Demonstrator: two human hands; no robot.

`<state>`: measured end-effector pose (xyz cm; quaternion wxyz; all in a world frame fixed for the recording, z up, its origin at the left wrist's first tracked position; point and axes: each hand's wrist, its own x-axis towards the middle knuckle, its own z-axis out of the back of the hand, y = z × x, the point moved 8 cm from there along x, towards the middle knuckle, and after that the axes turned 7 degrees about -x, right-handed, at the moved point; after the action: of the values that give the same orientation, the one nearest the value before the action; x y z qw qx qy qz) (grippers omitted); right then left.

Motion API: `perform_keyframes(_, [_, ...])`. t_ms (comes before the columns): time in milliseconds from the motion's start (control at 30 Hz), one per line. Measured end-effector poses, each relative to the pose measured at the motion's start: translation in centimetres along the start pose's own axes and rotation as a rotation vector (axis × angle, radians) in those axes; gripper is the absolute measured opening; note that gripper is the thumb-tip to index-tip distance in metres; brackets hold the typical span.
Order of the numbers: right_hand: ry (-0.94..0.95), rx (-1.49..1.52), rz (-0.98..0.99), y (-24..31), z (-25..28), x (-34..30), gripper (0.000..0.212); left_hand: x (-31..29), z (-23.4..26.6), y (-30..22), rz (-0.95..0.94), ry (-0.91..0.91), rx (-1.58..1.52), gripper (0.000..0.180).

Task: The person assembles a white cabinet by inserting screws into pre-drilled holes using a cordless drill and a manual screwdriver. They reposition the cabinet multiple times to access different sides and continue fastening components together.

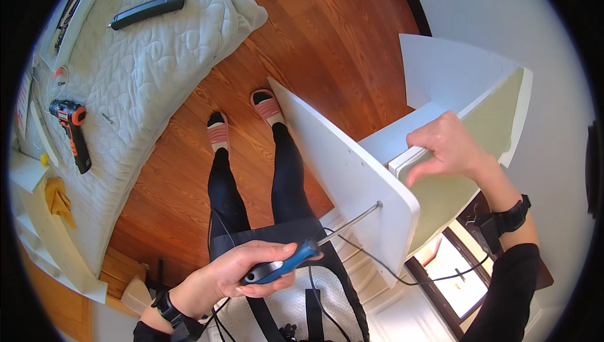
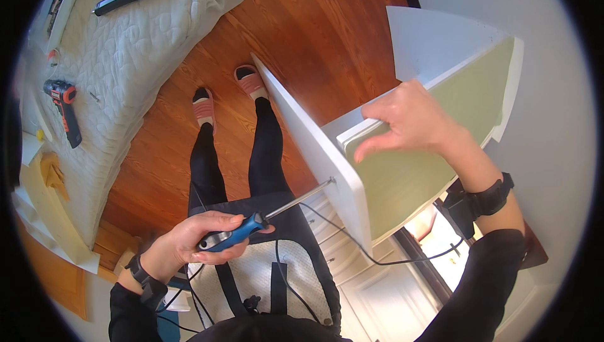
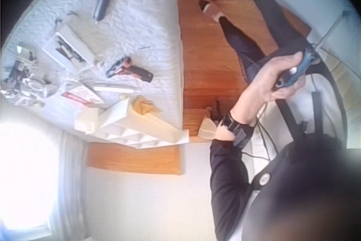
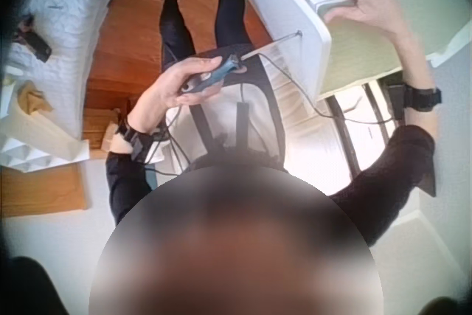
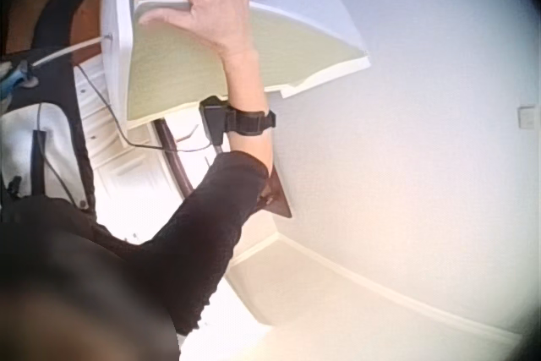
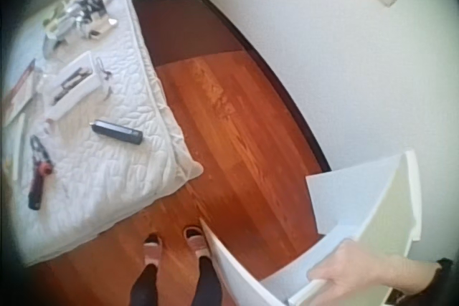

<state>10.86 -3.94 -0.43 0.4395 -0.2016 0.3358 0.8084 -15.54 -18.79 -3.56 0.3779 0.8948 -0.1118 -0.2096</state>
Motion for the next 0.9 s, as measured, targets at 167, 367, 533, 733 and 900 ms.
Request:
perform_keyframes(167, [0.103,0.174,0.091,-0.7,-0.6,0.7,0.063,0.6,1.6,-0.6,0.005,-0.08,0.017,0.041])
perform_keyframes(367, [0.025,0.176,0.16,-1.4,-1.1,-0.2,0.061,0.7,0.1,-1.5,-0.107,-0.314,0.072,0.031])
perform_keyframes(533, [0.043,0.219,0.136,-3.0,-1.7,-1.2,0.06,1.6,-5.6,-5.0,-0.807,-0.292,1.418,0.046])
perform_keyframes(733, [0.033,0.224,0.152,-3.7,-2.2,-2.5,0.062,2.3,-7.5,-3.5,-1.02,-0.448,2.176,0.066])
perform_keyframes(900, [0.046,0.241,0.141,-3.7,-2.7,-2.5,0.059,4.1,-2.1,-2.8,-0.325,-0.266,0.348,0.056])
